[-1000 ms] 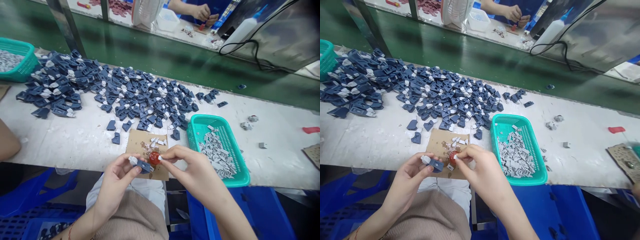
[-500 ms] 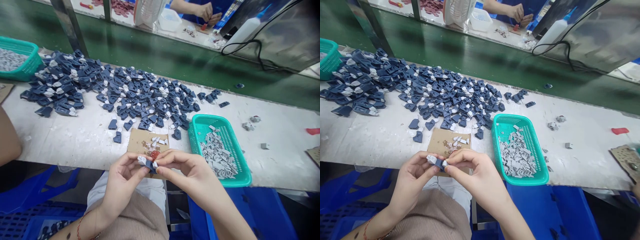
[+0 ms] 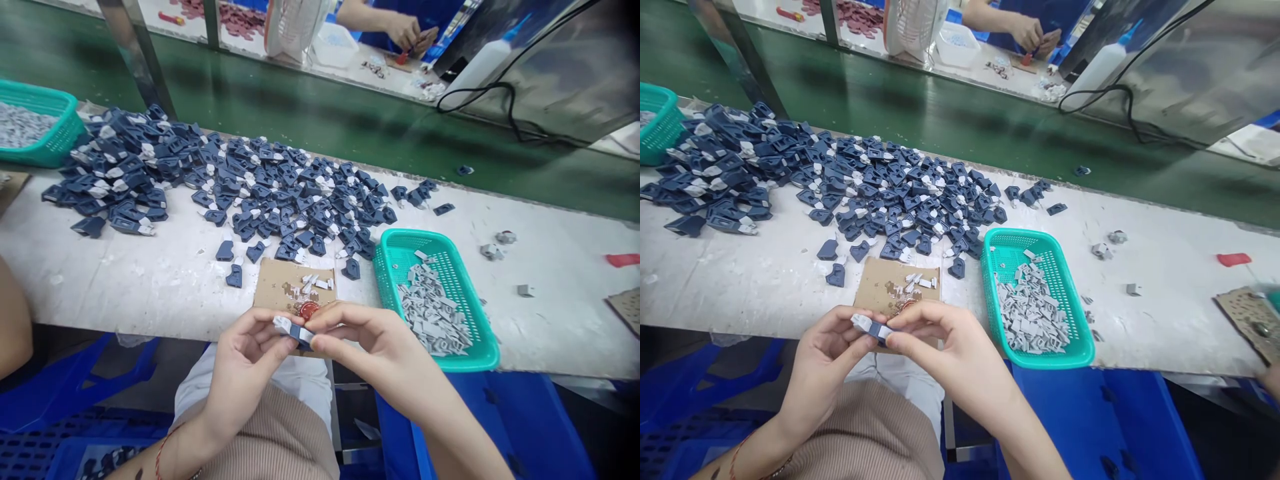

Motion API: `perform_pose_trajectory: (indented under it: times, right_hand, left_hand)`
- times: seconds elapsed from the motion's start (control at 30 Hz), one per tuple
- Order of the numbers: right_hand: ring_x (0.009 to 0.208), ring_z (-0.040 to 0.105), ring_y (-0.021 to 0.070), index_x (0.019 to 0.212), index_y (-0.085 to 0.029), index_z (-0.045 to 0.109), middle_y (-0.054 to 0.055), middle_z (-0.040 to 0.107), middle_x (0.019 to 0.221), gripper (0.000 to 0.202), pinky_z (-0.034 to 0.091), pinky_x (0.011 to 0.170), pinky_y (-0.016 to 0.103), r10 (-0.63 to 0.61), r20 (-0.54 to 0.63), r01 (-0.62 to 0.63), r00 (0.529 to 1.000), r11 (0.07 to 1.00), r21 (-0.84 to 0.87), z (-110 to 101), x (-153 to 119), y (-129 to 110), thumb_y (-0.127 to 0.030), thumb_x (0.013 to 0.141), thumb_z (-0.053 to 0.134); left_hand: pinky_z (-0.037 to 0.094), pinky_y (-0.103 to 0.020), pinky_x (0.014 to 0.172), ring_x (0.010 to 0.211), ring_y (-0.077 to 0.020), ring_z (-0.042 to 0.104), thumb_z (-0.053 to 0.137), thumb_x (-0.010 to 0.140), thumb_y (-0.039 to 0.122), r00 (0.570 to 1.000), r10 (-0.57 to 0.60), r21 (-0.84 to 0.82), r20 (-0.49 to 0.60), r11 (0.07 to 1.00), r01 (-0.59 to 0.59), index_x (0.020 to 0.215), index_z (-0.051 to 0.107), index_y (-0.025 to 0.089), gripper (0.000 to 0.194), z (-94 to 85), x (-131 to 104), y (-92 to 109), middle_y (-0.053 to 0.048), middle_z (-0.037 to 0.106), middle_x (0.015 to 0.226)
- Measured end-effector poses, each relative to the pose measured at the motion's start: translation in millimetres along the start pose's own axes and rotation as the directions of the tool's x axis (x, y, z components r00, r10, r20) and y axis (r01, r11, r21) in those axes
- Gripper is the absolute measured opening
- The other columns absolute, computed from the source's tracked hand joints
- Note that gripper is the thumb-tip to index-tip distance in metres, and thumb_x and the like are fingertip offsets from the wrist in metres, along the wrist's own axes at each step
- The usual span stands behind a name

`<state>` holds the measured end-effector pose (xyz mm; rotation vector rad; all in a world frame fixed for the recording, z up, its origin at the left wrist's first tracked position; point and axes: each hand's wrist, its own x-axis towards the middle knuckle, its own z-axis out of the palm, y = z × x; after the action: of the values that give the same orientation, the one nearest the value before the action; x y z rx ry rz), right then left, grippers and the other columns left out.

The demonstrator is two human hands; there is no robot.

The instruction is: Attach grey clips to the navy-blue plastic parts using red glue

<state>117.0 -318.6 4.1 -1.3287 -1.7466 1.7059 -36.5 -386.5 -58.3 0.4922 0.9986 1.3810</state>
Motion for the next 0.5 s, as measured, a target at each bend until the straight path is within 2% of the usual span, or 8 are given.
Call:
perform_pose_trajectory:
  times: [0.13, 0.2, 0.3, 0.4, 0.5]
  right_hand:
    - [0.075, 0.062, 0.0144, 0.100, -0.020, 0.062, 0.003, 0.065, 0.086, 0.027, 0.053, 0.068, 0.024, -0.012, -0.075, 0.023, 0.997, 0.988, 0.156, 10.5, -1.0, 11.4, -0.044, 0.096, 0.049]
    - [0.066, 0.057, 0.0121, 0.110, -0.021, 0.058, 0.003, 0.061, 0.086, 0.033, 0.051, 0.059, 0.022, 0.004, -0.053, 0.009, 0.999, 0.971, 0.239, 22.0, -1.6, 16.3, -0.048, 0.098, 0.042]
    - [0.057, 0.051, 0.0090, 0.115, -0.023, 0.058, 0.001, 0.058, 0.086, 0.035, 0.046, 0.050, 0.019, 0.000, -0.027, 0.009, 1.000, 0.942, 0.335, 37.9, -0.8, 19.8, -0.050, 0.097, 0.044]
    - [0.074, 0.061, 0.0124, 0.110, -0.024, 0.062, 0.003, 0.062, 0.093, 0.029, 0.050, 0.059, 0.018, -0.030, -0.096, 0.063, 0.995, 0.931, 0.360, 46.3, 0.5, 19.4, -0.046, 0.096, 0.048]
    - [0.094, 0.063, 0.0162, 0.103, -0.025, 0.065, 0.003, 0.065, 0.100, 0.025, 0.053, 0.069, 0.018, -0.042, -0.158, 0.105, 0.987, 0.905, 0.412, 50.7, 0.8, 18.4, -0.043, 0.096, 0.051]
  left_hand:
    - [0.055, -0.020, 0.084, 0.092, -0.0145, 0.069, 0.073, 0.080, 0.014, 1.000, 0.000, -0.010, 0.019, 1.000, 0.001, 0.091, 0.069, 0.021, 0.014, 1.2, 0.0, 2.7, 0.000, 0.074, 0.092]
    - [0.057, -0.021, 0.074, 0.079, -0.0130, 0.070, 0.071, 0.082, 0.014, 0.998, -0.006, -0.035, 0.061, 0.999, 0.008, 0.092, 0.068, 0.022, 0.013, 3.1, -0.7, 4.2, 0.001, 0.073, 0.086]
    - [0.058, -0.024, 0.062, 0.060, -0.0112, 0.066, 0.068, 0.084, 0.016, 0.994, -0.023, -0.050, 0.110, 0.998, 0.028, 0.092, 0.067, 0.022, 0.010, 5.5, -1.9, 4.6, 0.002, 0.070, 0.077]
    - [0.057, -0.022, 0.073, 0.075, -0.0126, 0.069, 0.071, 0.081, 0.016, 0.999, 0.010, -0.011, 0.048, 1.000, -0.009, 0.090, 0.068, 0.021, 0.011, 6.5, -1.7, 2.9, 0.001, 0.071, 0.085]
    - [0.055, -0.017, 0.078, 0.088, -0.0128, 0.069, 0.073, 0.080, 0.017, 0.998, 0.056, 0.018, 0.020, 0.998, -0.056, 0.090, 0.069, 0.022, 0.012, 6.9, -1.4, 0.7, 0.000, 0.071, 0.089]
